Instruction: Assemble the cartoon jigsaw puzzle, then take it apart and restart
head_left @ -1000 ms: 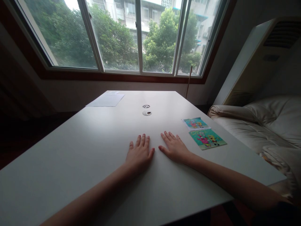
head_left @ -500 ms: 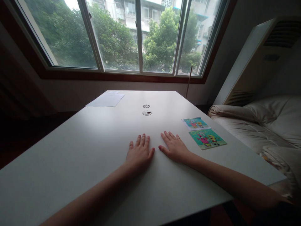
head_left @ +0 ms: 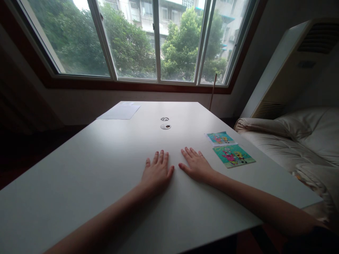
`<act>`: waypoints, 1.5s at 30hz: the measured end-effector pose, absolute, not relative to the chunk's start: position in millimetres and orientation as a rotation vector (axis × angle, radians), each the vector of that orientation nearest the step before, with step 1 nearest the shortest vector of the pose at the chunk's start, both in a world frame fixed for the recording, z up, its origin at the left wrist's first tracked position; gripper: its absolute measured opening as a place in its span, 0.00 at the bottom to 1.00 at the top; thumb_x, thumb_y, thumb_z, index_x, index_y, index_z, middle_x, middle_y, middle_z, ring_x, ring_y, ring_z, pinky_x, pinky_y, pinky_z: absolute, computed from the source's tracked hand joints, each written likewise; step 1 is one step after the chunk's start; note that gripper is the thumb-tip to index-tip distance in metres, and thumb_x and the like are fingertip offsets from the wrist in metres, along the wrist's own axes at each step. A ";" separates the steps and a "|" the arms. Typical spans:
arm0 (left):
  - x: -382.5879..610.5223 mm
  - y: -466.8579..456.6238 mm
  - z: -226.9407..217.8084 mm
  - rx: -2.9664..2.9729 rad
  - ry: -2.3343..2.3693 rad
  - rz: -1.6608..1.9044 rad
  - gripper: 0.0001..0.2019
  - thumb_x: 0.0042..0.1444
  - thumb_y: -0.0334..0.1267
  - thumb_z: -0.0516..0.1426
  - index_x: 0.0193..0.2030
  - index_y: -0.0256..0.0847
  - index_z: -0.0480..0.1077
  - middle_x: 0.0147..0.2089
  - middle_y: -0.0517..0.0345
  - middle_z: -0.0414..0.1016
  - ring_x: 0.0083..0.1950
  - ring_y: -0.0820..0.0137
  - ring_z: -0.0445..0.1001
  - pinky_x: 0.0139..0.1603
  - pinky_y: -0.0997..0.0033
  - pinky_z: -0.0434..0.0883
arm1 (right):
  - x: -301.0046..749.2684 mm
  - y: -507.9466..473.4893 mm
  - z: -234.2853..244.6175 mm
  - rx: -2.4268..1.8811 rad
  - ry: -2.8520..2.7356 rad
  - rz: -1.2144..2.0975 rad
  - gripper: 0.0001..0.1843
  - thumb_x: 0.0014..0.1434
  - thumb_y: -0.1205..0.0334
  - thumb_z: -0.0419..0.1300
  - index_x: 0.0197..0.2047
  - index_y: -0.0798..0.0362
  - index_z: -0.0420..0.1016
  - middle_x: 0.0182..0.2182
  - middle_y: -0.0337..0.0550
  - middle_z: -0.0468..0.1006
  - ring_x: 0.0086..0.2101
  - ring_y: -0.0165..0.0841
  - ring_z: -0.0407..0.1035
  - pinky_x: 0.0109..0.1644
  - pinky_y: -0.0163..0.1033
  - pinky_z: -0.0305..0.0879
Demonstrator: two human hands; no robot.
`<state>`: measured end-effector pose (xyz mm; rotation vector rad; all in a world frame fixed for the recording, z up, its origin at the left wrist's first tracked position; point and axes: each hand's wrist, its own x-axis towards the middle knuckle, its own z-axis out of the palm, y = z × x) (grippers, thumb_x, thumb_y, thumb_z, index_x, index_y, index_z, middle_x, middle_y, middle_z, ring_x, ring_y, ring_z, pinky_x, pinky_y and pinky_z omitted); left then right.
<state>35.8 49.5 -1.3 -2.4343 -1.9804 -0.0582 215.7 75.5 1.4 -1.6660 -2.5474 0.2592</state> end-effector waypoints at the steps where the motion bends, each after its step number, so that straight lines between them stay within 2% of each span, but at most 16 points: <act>1: 35.7 49.3 -1.2 -2.435 -1.980 -0.059 0.30 0.60 0.49 0.38 0.65 0.34 0.44 0.67 0.47 0.39 0.66 0.57 0.39 0.59 0.45 0.45 | 215.7 75.3 1.7 -1.665 -2.549 0.259 0.38 0.58 0.40 0.36 0.65 0.54 0.42 0.64 0.47 0.42 0.62 0.41 0.36 0.61 0.54 0.34; 45: 35.8 48.6 -0.8 -2.434 -1.983 -0.069 0.29 0.60 0.49 0.38 0.65 0.35 0.45 0.67 0.47 0.39 0.66 0.57 0.39 0.59 0.46 0.46 | 215.5 74.6 1.2 -1.640 -2.529 0.241 0.37 0.58 0.40 0.37 0.64 0.53 0.44 0.64 0.47 0.43 0.62 0.42 0.37 0.61 0.54 0.35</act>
